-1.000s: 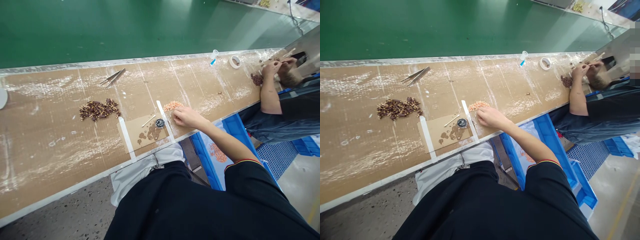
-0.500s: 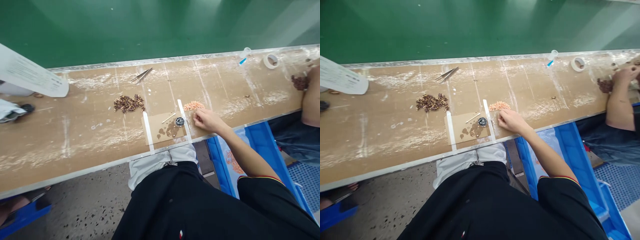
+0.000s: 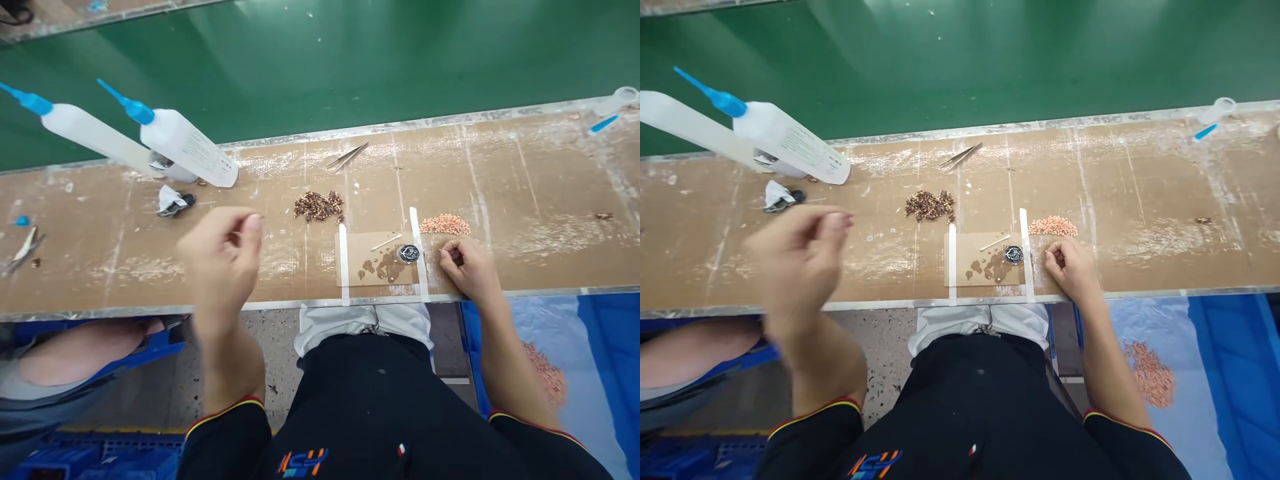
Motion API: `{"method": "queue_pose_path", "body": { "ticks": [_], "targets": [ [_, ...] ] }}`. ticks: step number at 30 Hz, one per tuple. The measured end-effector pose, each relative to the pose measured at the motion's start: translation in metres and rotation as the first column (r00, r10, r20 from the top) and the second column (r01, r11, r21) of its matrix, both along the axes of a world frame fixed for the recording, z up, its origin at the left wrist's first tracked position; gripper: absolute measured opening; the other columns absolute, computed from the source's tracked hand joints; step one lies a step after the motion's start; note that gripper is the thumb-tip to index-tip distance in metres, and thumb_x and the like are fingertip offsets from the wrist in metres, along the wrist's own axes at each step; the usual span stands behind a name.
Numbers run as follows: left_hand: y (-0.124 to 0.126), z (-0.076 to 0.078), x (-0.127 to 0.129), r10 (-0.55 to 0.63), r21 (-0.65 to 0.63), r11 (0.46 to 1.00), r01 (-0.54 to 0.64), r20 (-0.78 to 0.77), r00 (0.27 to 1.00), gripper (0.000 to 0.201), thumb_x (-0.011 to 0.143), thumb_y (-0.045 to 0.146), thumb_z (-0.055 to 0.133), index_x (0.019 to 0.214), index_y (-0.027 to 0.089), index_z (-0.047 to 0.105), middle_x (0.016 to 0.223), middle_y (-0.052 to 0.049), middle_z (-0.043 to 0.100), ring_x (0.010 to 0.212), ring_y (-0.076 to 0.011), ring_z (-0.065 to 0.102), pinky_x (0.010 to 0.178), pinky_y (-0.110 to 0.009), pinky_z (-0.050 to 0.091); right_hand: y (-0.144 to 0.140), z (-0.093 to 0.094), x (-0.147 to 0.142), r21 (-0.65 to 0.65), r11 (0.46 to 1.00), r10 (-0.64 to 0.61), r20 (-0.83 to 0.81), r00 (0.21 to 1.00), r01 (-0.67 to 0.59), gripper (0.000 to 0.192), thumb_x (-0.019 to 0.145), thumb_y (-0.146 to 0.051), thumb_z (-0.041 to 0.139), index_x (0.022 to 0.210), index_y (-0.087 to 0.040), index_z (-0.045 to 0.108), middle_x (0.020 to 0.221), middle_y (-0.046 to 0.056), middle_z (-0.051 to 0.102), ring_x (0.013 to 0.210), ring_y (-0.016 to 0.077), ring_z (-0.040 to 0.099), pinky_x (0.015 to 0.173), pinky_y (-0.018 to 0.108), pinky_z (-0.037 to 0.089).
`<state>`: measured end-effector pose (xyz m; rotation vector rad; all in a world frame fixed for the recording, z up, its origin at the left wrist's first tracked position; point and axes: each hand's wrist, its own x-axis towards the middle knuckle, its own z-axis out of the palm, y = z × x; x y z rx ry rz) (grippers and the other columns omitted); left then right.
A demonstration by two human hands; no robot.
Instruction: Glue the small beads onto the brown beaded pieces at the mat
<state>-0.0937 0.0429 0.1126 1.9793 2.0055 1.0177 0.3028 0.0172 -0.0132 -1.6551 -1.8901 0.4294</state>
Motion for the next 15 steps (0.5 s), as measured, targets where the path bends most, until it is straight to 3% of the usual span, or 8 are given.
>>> {"method": "queue_pose_path", "body": {
  "ticks": [2,5,7,10,15],
  "targets": [
    [0.024,-0.032,0.003,0.055,-0.063,0.996,-0.057,-0.024,0.998,0.013,0.097,0.020,0.061,0.087,0.020,0.070,0.083,-0.003,0.070,0.075,-0.0172,0.063,0.076,-0.034,0.054,-0.001,0.000,-0.003,0.020,1.000,-0.013,0.026,1.000,0.012,0.015,0.089,-0.033,0.054,0.077,-0.029,0.048,0.071,0.002,0.057,0.063,0.0213,0.051,0.063,0.036,0.044],
    [0.051,-0.082,0.008,0.121,-0.159,0.979,-0.127,-0.048,0.991,0.007,0.091,0.018,0.066,0.096,0.021,0.069,0.097,-0.006,0.069,0.086,-0.0217,0.065,0.090,-0.040,0.055,0.000,0.000,-0.005,0.052,0.998,-0.038,0.051,0.998,0.036,0.015,0.089,-0.032,0.053,0.076,-0.029,0.047,0.070,0.002,0.055,0.063,0.0218,0.051,0.062,0.036,0.043],
    [0.060,-0.104,0.009,0.113,-0.192,0.975,-0.115,-0.021,0.993,0.011,0.091,0.017,0.066,0.101,0.022,0.069,0.103,-0.007,0.066,0.088,-0.0217,0.065,0.095,-0.042,0.055,0.000,0.000,-0.007,0.066,0.997,-0.053,0.057,0.997,0.050,0.014,0.089,-0.031,0.052,0.076,-0.029,0.046,0.069,0.003,0.055,0.063,0.0222,0.051,0.062,0.036,0.044],
    [0.064,-0.118,0.010,0.097,-0.209,0.973,-0.094,0.003,0.995,0.012,0.090,0.013,0.065,0.097,0.023,0.067,0.105,-0.008,0.062,0.091,-0.0228,0.065,0.095,-0.044,0.055,0.000,-0.002,-0.007,0.059,0.996,-0.076,0.052,0.996,0.073,0.015,0.088,-0.031,0.053,0.076,-0.030,0.045,0.069,0.003,0.055,0.064,0.0230,0.052,0.063,0.037,0.044],
    [0.064,-0.115,0.008,0.038,-0.208,0.977,-0.051,-0.065,0.997,0.016,0.091,0.009,0.059,0.088,0.024,0.064,0.099,-0.006,0.064,0.090,-0.0240,0.065,0.093,-0.044,0.053,-0.003,-0.004,-0.005,0.063,0.992,-0.111,0.060,0.992,0.107,0.013,0.089,-0.031,0.053,0.078,-0.030,0.045,0.072,0.003,0.057,0.065,0.0233,0.053,0.063,0.038,0.044]
  ]
}}
